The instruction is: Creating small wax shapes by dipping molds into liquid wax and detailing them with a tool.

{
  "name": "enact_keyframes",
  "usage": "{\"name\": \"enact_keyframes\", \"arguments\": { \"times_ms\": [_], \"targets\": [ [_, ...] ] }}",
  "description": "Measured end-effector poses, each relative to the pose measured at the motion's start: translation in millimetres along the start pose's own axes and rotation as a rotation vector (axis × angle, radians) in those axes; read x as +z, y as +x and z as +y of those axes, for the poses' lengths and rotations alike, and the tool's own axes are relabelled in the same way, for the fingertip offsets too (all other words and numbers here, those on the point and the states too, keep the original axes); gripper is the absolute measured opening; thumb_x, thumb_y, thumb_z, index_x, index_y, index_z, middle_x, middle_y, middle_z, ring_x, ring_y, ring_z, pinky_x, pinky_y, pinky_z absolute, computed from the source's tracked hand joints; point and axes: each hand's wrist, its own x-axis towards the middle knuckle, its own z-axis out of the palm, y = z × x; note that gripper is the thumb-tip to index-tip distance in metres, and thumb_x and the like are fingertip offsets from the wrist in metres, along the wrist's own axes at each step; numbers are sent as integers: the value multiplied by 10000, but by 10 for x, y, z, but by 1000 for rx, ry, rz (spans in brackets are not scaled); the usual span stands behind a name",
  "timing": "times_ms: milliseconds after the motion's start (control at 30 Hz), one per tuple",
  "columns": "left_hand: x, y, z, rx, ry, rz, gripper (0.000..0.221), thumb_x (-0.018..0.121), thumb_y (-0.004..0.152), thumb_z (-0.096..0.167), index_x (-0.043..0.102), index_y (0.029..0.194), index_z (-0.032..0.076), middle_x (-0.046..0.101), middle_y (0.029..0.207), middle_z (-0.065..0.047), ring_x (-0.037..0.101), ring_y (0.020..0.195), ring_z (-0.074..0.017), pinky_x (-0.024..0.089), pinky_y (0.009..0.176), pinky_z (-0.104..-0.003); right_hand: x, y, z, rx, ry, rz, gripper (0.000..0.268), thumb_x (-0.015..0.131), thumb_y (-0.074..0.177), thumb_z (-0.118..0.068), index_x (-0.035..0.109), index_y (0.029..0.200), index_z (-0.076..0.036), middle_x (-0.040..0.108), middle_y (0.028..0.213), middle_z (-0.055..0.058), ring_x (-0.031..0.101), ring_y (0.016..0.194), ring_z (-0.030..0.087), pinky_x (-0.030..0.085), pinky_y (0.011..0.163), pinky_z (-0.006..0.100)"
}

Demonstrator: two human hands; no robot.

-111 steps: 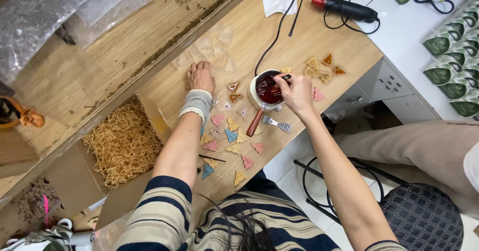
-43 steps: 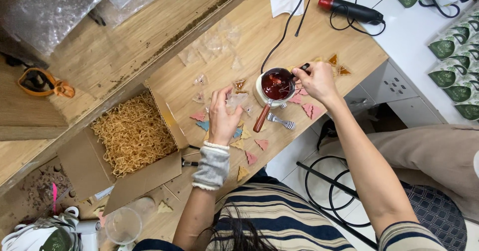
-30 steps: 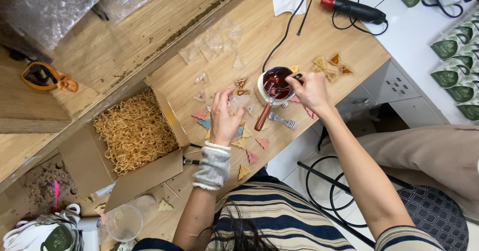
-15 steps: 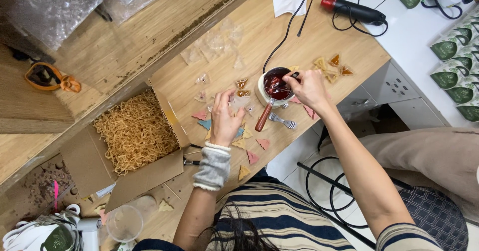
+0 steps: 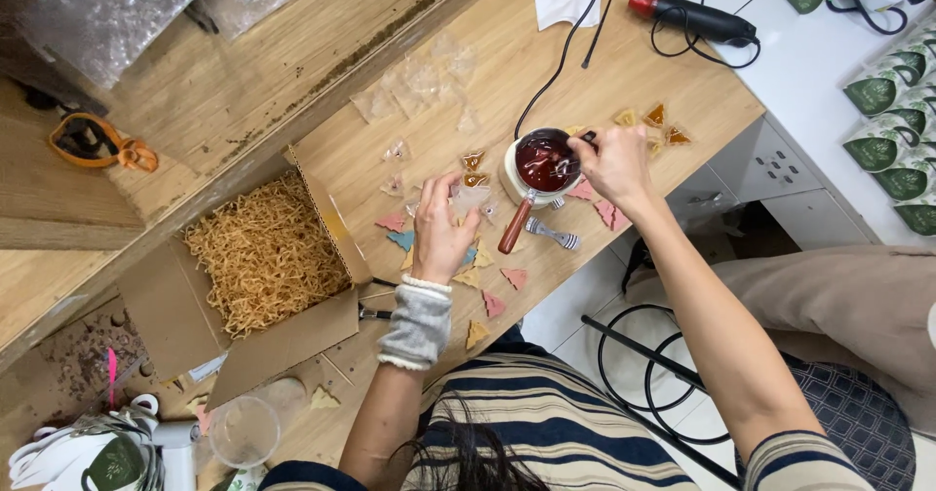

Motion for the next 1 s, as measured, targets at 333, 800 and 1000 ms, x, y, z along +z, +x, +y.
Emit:
{"name": "enact_keyframes", "arguments": {
  "times_ms": [333, 800, 1000],
  "targets": [
    [-106, 33, 244, -241, -55, -99, 522, 713, 807, 105, 575, 1308, 55, 585, 1156, -146, 624, 865, -360, 520, 824, -413, 88, -7, 84, -69, 36, 103, 226, 694, 970, -286, 825, 959, -103, 679, 652, 108, 640, 569, 252, 474, 685, 409],
    [-25, -13, 84, 38, -2, 6, 508, 742, 798, 80, 580, 1276, 19, 602, 1147, -177, 620, 1058, -365, 508, 910, -425, -98, -41, -35, 13, 146, 2, 224, 711, 935, -265, 811, 969, -68, 639, 557, 163, 615, 472, 275, 483, 548, 401],
    [19, -46, 63, 65, -3, 7, 505, 731, 813, 82, 577, 1291, 23, 602, 1146, -167, 627, 1047, -359, 512, 913, -419, 212, -97, -18, -54, 84, -22, 293, 733, 904, -316, 819, 803, -55, 634, 500, 170, 579, 435, 330, 479, 759, 434]
  ]
}}
